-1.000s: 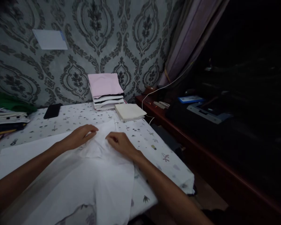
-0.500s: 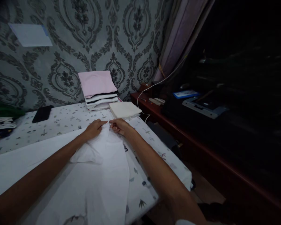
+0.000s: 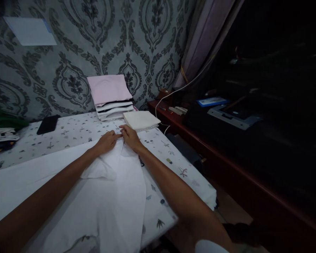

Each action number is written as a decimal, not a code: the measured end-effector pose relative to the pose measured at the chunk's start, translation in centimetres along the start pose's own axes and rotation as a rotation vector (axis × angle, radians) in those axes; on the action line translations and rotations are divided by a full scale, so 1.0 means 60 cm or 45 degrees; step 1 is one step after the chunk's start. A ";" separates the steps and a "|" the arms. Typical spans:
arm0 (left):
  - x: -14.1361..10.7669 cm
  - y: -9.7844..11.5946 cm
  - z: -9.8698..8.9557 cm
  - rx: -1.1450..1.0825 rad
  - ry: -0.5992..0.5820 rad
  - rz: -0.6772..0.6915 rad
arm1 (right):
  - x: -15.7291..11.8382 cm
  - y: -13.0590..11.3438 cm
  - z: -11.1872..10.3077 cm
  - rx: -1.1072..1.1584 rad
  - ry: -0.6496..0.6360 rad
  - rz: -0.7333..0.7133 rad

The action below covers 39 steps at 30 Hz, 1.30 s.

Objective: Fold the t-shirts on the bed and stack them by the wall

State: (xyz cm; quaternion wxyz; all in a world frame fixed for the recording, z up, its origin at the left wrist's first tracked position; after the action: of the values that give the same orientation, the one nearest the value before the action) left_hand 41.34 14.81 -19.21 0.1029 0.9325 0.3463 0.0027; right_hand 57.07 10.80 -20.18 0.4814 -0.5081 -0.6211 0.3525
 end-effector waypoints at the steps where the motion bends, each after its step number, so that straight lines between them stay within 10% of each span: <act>1: -0.001 0.000 -0.001 0.008 0.010 0.009 | 0.001 0.004 0.000 -0.154 -0.037 -0.120; 9: -0.097 0.043 -0.020 -0.040 0.181 0.175 | 0.009 0.030 -0.015 -0.168 -0.130 -0.074; 18: -0.187 0.088 -0.026 0.002 -0.192 0.214 | 0.005 0.016 -0.011 -0.087 -0.066 -0.008; 30: -0.199 0.065 -0.049 -0.569 -0.396 0.334 | -0.004 0.016 -0.014 -0.283 -0.209 -0.099; 39: -0.243 -0.023 -0.079 -0.771 -0.108 0.051 | -0.010 0.025 -0.014 -0.429 -0.284 -0.168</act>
State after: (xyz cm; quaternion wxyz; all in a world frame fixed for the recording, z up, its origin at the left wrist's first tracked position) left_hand 28.97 7.32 -13.86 0.3903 0.8654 0.3067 0.0690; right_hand 58.31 10.54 -21.47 0.3398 -0.4975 -0.7527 0.2655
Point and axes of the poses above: each hand's wrist, its own x-axis towards the middle knuckle, its own z-axis out of the palm, y = z × x, the point moved 1 cm from there along x, towards the middle knuckle, and after that the axes turned 10 degrees about -y, right-handed, at the moved point
